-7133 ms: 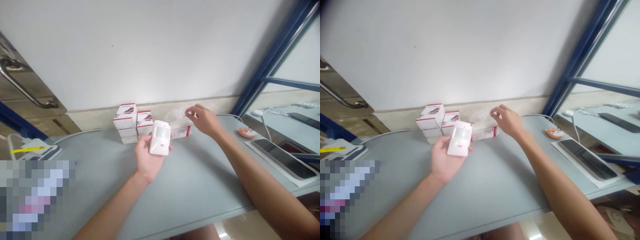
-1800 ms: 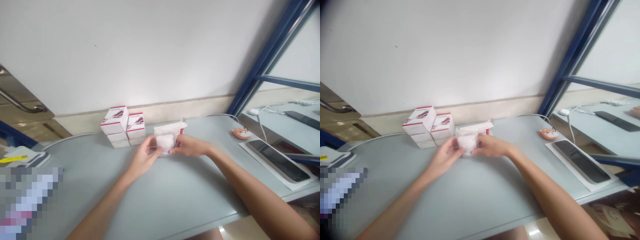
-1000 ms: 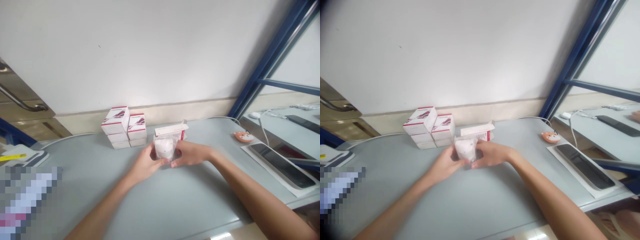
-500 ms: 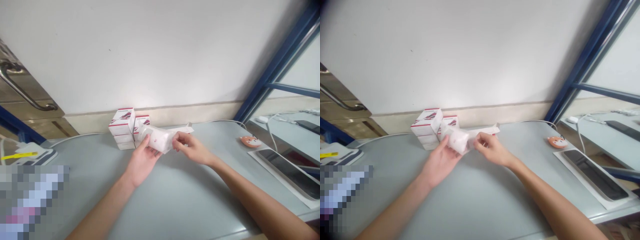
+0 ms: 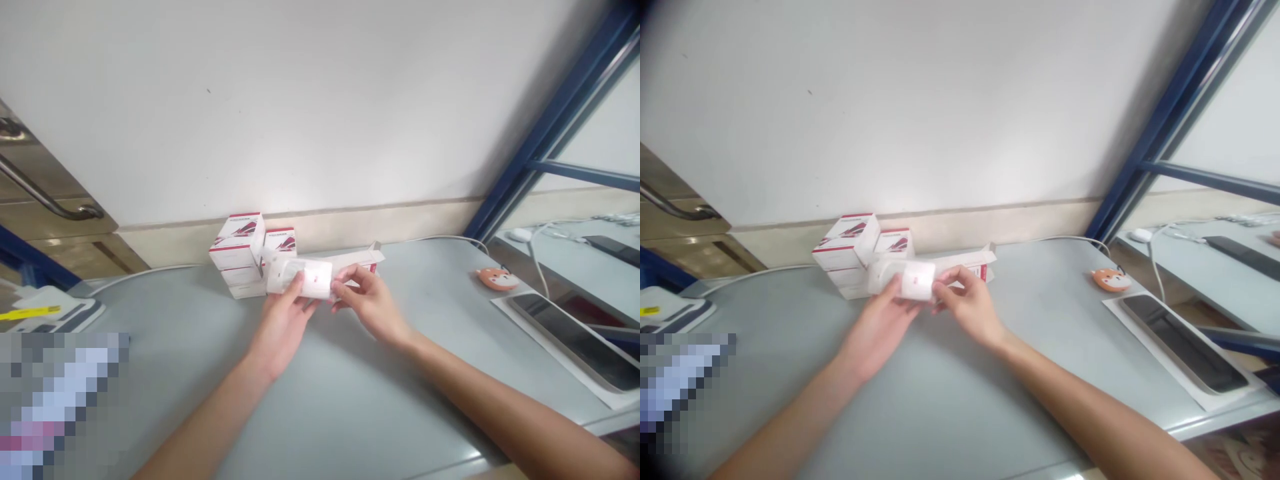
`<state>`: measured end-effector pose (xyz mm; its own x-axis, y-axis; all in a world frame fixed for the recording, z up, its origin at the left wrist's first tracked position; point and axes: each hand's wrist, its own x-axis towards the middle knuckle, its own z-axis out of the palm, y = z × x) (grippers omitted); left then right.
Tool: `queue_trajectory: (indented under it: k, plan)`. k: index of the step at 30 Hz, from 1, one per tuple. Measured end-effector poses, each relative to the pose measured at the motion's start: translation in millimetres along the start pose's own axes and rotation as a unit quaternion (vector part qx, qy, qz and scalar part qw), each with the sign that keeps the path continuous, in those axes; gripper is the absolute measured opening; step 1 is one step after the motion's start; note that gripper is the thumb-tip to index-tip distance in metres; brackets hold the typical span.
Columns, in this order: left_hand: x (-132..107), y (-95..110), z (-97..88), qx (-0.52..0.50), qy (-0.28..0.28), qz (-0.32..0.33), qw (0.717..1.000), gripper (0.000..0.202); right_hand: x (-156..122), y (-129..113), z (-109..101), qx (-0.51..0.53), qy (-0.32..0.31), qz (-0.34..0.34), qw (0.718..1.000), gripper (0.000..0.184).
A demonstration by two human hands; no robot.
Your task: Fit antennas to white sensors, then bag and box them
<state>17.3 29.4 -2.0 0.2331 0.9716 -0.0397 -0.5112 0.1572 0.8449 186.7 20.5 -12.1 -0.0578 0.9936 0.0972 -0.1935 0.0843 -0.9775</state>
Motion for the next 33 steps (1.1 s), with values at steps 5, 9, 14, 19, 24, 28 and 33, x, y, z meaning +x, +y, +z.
queue_trajectory:
  k: [5, 9, 14, 19, 24, 28, 33]
  plan:
    - [1, 5, 0.8, 0.045, -0.024, 0.043, 0.998, 0.071, 7, -6, -17, 0.086, 0.021, 0.085, 0.992, 0.035]
    - [5, 8, -6.0, 0.148, -0.022, 0.104, 0.983, 0.095, 8, -17, -25, 0.15, 0.023, 0.131, 0.98, 0.048]
    - [13, 20, -24.1, 0.337, 0.017, 0.29, 0.896, 0.095, 12, -30, -33, 0.169, -0.027, 0.155, 0.973, 0.026]
    - [14, 27, -34.1, 0.533, -0.022, 0.428, 0.73, 0.033, 17, -30, -41, 0.124, -0.054, 0.125, 0.983, 0.013]
    - [7, 17, -26.9, 0.556, 0.018, 0.362, 0.748, 0.034, 20, -27, -46, -0.009, -0.026, 0.016, 0.999, 0.029]
    - [6, 13, -17.5, 0.468, 0.074, 0.234, 0.849, 0.038, 20, -26, -44, -0.125, -0.007, -0.051, 0.991, 0.03]
    - [6, 13, -17.1, 0.359, 0.097, 0.081, 0.925, 0.052, 19, -26, -41, -0.197, -0.01, -0.096, 0.976, 0.028]
